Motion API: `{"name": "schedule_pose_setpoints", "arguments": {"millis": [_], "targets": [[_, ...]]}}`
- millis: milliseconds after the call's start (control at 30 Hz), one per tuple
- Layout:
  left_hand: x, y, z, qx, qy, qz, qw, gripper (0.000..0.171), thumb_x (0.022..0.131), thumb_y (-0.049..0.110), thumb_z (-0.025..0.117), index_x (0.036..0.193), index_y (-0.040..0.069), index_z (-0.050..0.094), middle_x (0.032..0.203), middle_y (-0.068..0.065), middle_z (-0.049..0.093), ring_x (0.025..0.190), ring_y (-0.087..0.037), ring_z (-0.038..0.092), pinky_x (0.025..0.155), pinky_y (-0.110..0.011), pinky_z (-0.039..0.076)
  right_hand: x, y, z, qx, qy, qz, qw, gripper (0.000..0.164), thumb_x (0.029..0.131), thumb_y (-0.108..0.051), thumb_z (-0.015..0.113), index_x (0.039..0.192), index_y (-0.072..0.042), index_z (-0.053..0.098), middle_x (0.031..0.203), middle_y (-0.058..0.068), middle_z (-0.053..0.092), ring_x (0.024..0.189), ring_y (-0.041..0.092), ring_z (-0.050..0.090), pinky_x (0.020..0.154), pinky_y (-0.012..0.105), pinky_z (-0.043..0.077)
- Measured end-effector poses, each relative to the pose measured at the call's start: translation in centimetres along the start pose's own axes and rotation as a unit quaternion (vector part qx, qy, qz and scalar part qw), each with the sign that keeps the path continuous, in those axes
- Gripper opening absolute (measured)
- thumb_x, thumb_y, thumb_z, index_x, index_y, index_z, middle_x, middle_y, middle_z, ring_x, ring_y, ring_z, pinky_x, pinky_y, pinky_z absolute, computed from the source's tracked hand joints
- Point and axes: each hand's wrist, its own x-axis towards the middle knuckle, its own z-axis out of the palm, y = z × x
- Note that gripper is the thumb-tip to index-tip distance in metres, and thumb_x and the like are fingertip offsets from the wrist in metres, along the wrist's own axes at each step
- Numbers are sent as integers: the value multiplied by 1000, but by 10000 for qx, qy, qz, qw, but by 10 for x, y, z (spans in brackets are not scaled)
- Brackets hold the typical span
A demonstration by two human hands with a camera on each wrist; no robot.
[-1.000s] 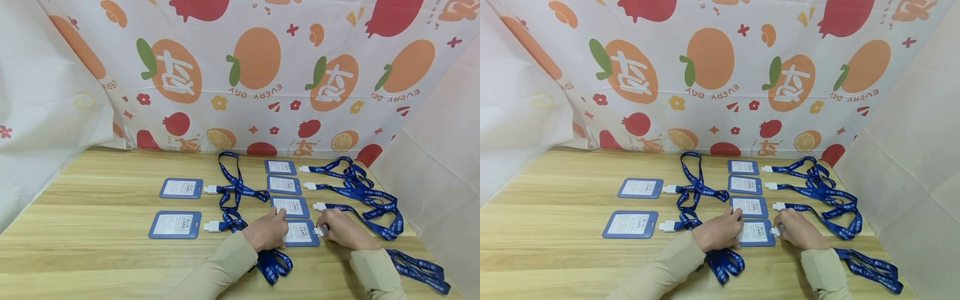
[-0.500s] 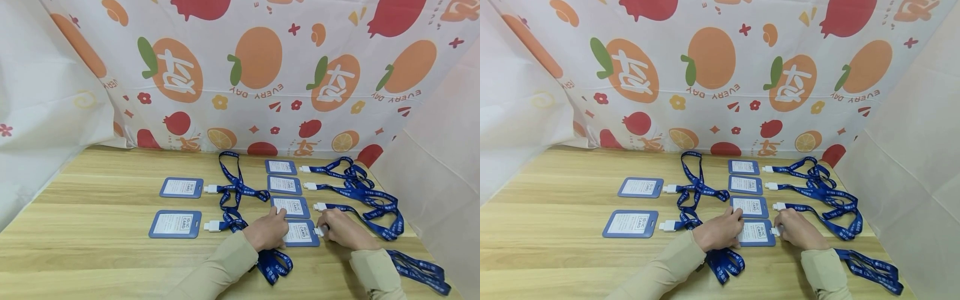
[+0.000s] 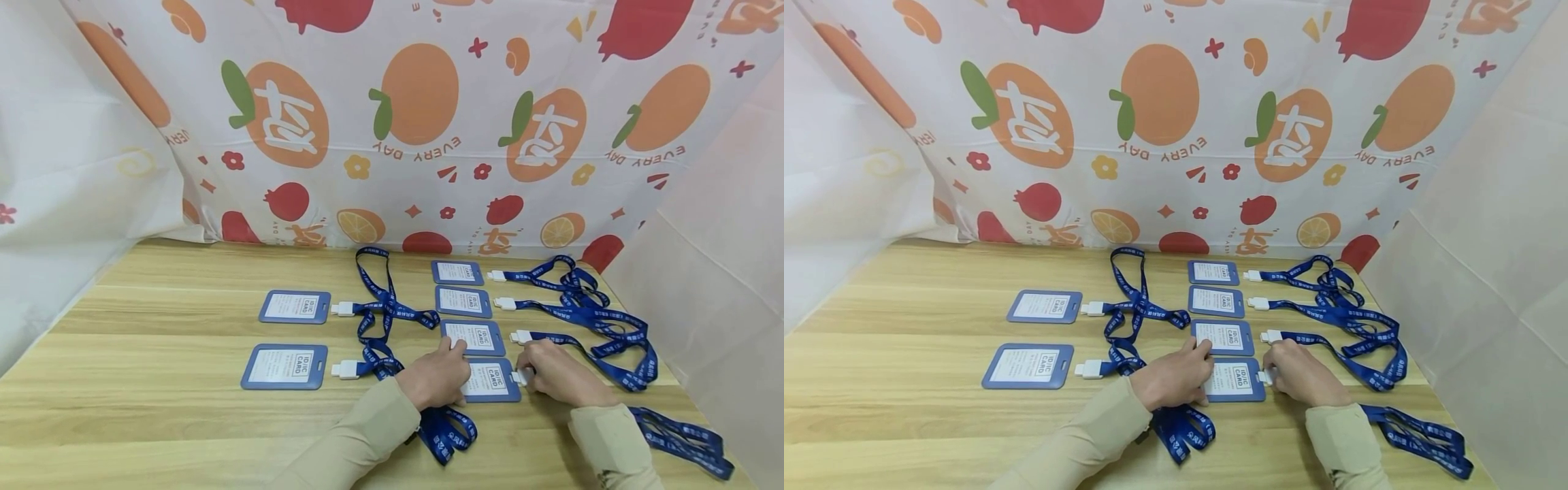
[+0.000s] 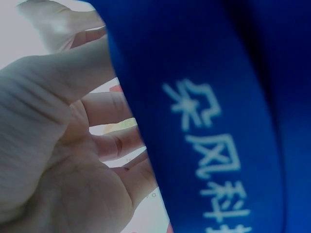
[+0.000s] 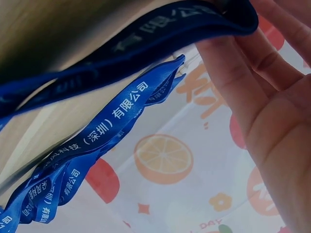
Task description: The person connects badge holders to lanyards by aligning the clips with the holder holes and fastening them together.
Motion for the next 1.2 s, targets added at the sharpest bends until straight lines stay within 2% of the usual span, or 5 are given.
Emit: {"name": "schedule_pose_setpoints", "arguments": {"millis": [333, 700, 933, 1200], "targets": [[0, 0, 1, 30, -4, -14, 10000, 27, 89, 37, 79, 94, 10, 77, 106, -2, 49, 93, -18, 38, 64, -17, 45, 0, 0, 0, -4, 10, -70, 10000, 23, 71, 14, 78, 88, -1, 79, 89, 1, 69, 81, 14, 57, 73, 37, 55], [1, 0, 1, 82, -16, 8, 10000, 28, 89, 37, 79, 96, 11, 78, 108, -3, 49, 93, -18, 38, 65, -18, 45, 0, -1, 0, -24, -18, 38, 10000, 22, 72, 14, 78, 89, 0, 79, 88, 1, 69, 81, 15, 57, 76, 40, 56], [1, 1, 0, -1, -35, -33, 10000, 26, 89, 36, 80, 94, 11, 77, 109, -3, 50, 95, -18, 38, 65, -18, 45, 0, -1, 0, -63, 14, -53, 10000, 22, 71, 13, 79, 86, -2, 79, 86, -1, 68, 78, 13, 55, 70, 35, 53], [1, 1, 0, 35, -39, -15, 10000, 26, 89, 37, 79, 92, 12, 77, 109, -3, 49, 95, -18, 38, 66, -17, 45, 0, -1, 1, -58, -32, 26, 10000, 21, 72, 13, 79, 88, 0, 79, 88, 2, 69, 80, 15, 57, 74, 39, 55]]}}
